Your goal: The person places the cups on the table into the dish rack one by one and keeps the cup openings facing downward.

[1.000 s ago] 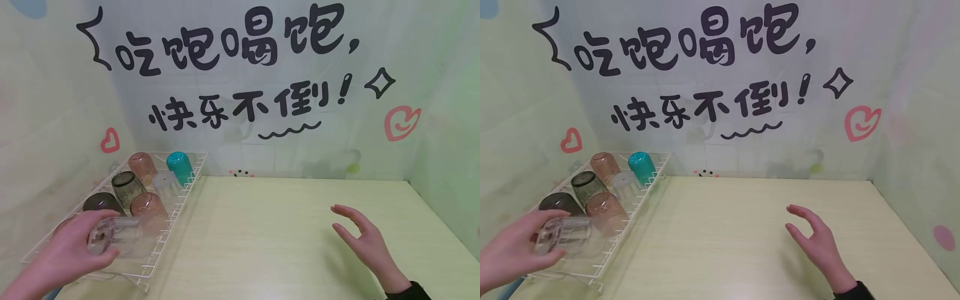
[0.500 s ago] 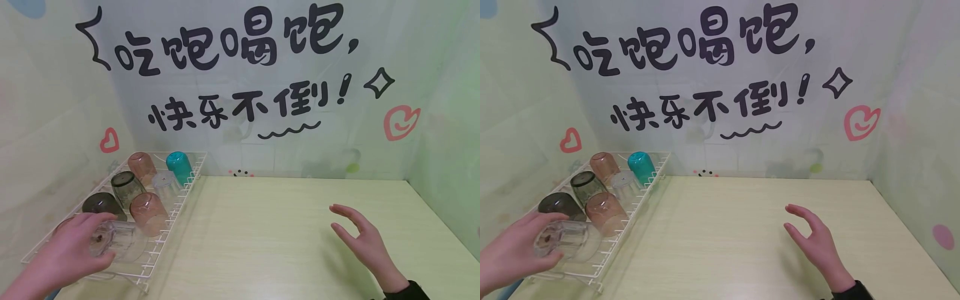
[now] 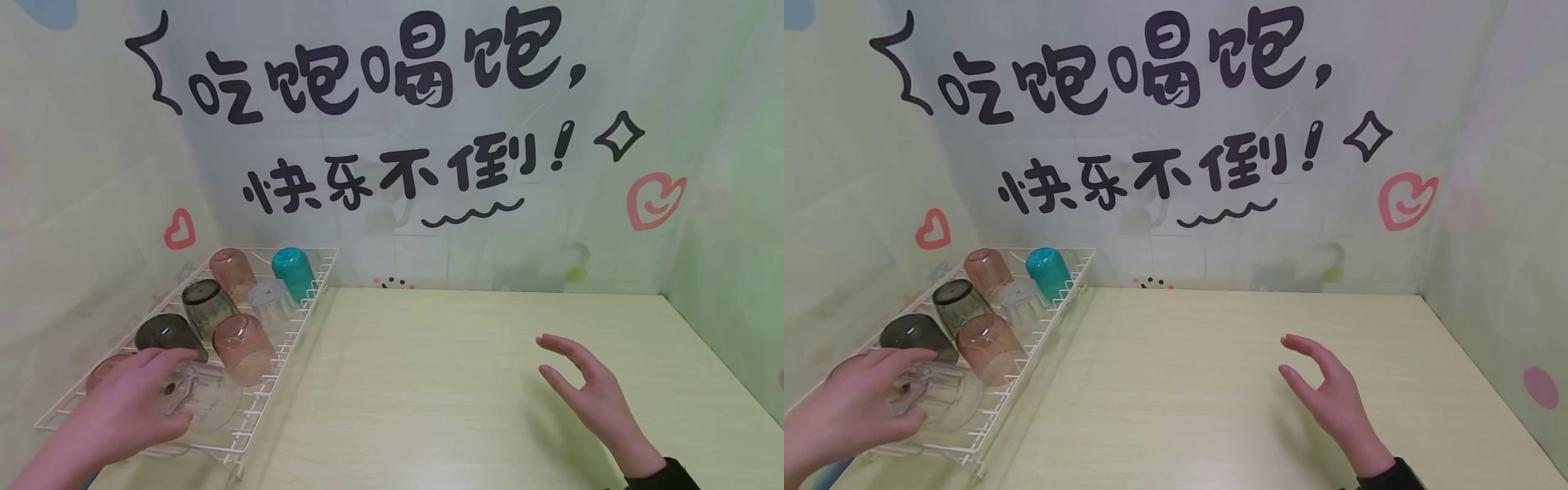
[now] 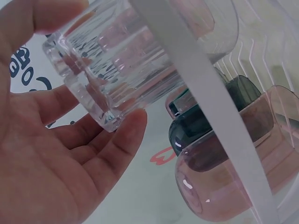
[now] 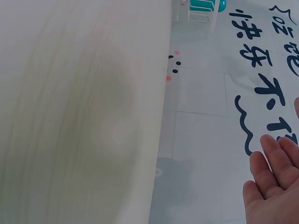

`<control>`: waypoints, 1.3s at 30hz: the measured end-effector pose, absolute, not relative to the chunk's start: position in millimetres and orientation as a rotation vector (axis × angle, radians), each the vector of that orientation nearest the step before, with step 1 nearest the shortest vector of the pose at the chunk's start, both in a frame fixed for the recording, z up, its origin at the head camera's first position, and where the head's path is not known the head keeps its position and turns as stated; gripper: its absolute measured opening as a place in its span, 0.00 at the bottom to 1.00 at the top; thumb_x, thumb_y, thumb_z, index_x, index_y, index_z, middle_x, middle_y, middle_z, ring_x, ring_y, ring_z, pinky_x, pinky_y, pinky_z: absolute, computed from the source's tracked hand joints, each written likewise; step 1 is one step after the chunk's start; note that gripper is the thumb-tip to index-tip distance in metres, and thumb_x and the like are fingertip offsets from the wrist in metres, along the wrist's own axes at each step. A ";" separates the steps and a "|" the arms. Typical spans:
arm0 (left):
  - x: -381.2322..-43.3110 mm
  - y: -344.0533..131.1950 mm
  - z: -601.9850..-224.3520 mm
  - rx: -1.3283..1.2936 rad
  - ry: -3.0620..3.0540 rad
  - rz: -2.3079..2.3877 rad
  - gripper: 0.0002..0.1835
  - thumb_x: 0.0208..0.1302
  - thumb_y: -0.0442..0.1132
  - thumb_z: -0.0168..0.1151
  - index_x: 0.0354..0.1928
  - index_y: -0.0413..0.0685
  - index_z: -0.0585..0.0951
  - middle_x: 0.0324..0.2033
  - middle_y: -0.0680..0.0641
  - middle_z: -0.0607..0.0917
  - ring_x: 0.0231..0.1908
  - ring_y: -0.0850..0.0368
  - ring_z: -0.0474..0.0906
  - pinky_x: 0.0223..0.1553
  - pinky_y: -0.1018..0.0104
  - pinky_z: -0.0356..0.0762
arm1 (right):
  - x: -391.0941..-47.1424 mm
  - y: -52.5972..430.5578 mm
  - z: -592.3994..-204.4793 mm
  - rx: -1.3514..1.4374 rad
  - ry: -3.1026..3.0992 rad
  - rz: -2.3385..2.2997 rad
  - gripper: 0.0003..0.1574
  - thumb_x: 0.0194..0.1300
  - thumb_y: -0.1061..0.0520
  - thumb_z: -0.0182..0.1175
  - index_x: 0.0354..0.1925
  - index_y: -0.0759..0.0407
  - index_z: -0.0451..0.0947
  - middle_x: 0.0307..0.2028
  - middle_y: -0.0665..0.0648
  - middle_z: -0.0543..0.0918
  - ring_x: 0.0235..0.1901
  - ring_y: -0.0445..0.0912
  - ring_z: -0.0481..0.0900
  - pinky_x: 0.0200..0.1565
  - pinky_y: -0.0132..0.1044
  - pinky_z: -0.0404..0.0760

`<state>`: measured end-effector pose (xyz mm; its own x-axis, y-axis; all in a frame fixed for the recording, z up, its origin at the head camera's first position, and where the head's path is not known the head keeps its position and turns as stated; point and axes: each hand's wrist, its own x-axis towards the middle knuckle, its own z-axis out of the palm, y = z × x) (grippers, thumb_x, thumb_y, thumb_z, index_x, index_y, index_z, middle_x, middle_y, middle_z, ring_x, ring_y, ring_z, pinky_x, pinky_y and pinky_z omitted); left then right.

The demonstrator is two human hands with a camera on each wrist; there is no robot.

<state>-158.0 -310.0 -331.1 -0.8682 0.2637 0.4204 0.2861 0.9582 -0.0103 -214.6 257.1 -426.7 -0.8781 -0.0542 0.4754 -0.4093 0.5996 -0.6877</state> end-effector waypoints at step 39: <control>-178.1 -310.7 -350.7 -0.433 -2.803 -0.240 0.35 0.32 0.47 0.72 0.47 0.38 0.76 0.40 0.46 0.81 0.41 0.50 0.77 0.40 0.53 0.75 | -212.1 254.3 -421.6 0.382 -2.411 1.182 0.27 0.59 0.52 0.60 0.58 0.46 0.71 0.53 0.46 0.77 0.54 0.30 0.67 0.52 0.17 0.58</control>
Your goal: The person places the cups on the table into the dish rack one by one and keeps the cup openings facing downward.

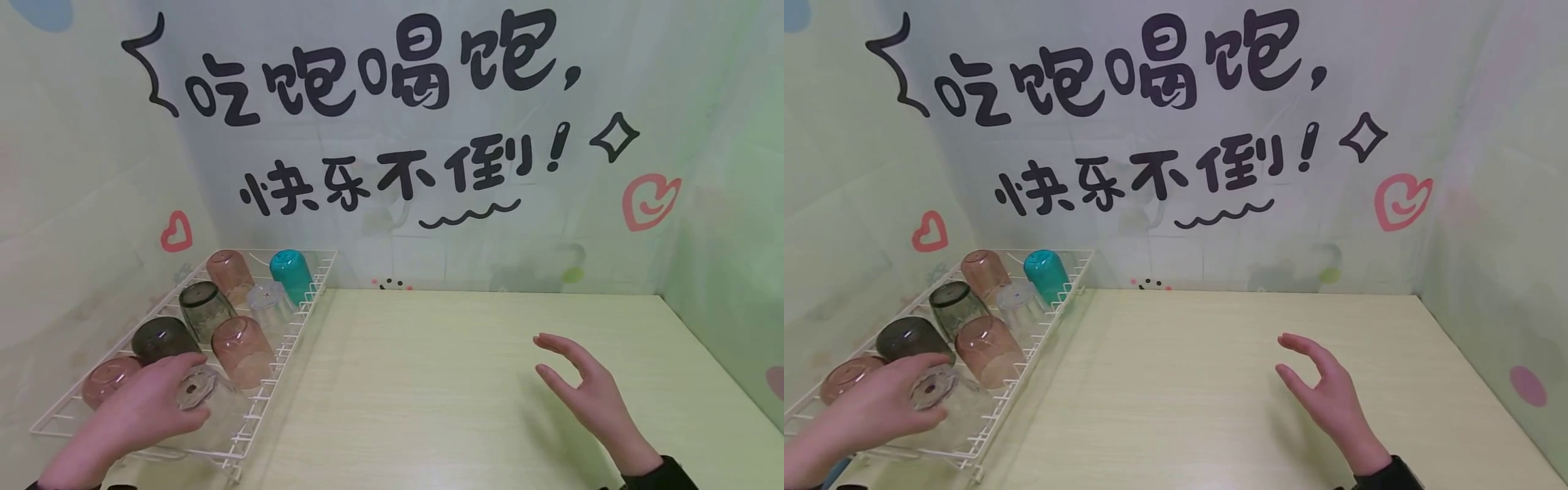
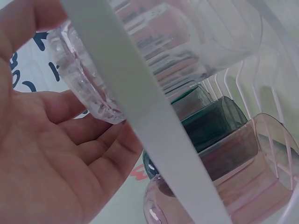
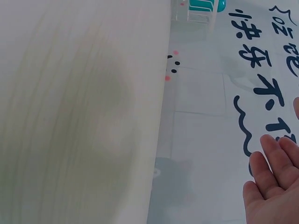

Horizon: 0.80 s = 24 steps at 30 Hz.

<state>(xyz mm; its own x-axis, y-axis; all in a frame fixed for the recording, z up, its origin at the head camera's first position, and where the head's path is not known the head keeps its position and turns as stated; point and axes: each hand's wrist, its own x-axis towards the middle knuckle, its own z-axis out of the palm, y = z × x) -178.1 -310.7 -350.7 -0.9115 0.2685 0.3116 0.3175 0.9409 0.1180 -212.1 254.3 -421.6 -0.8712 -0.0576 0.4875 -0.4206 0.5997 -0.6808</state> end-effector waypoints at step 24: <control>-174.7 -311.7 -351.9 -0.396 -2.861 -0.314 0.39 0.34 0.52 0.74 0.48 0.35 0.75 0.42 0.41 0.79 0.44 0.45 0.75 0.43 0.49 0.74 | -211.8 254.1 -423.6 0.326 -2.450 1.170 0.27 0.59 0.50 0.60 0.58 0.45 0.70 0.53 0.46 0.77 0.53 0.30 0.67 0.52 0.20 0.59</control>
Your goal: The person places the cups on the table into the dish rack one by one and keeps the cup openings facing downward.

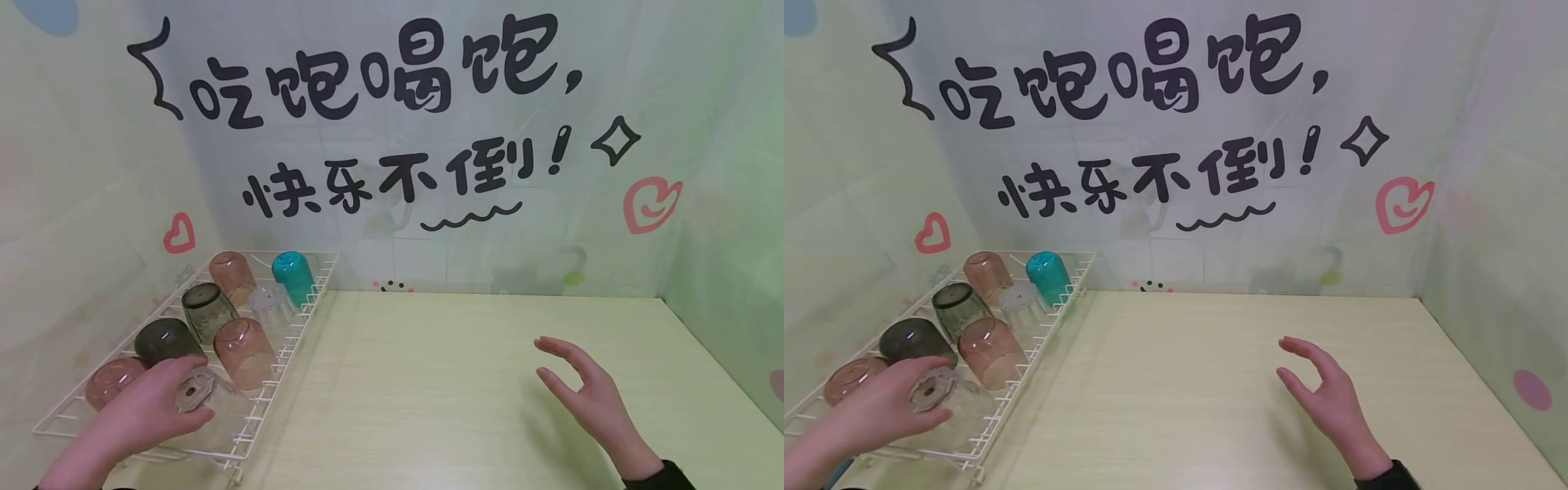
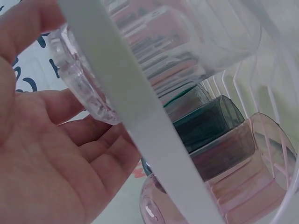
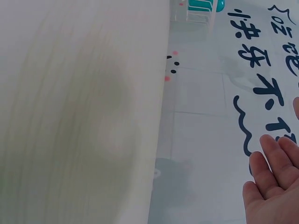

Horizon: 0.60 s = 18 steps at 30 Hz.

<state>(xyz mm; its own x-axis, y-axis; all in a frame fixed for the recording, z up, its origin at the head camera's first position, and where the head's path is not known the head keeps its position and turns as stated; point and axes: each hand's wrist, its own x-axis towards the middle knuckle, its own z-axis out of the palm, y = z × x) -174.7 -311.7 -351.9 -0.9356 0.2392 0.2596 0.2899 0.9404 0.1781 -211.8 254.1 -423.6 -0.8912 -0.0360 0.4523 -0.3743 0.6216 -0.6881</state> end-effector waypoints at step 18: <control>-175.5 -312.7 -352.9 -0.421 -2.852 -0.347 0.43 0.35 0.53 0.73 0.52 0.32 0.72 0.46 0.37 0.78 0.47 0.42 0.74 0.45 0.47 0.72 | -210.1 252.7 -422.3 0.322 -2.457 1.198 0.27 0.59 0.50 0.60 0.58 0.45 0.70 0.53 0.46 0.76 0.54 0.30 0.67 0.52 0.20 0.59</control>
<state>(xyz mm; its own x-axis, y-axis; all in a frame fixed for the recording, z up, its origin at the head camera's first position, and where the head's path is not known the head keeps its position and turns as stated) -175.5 -312.7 -352.9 -0.9303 0.2528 0.2659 0.3091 0.9304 0.1970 -210.1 252.7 -422.3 -0.8989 -0.0356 0.4367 -0.3660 0.6089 -0.7038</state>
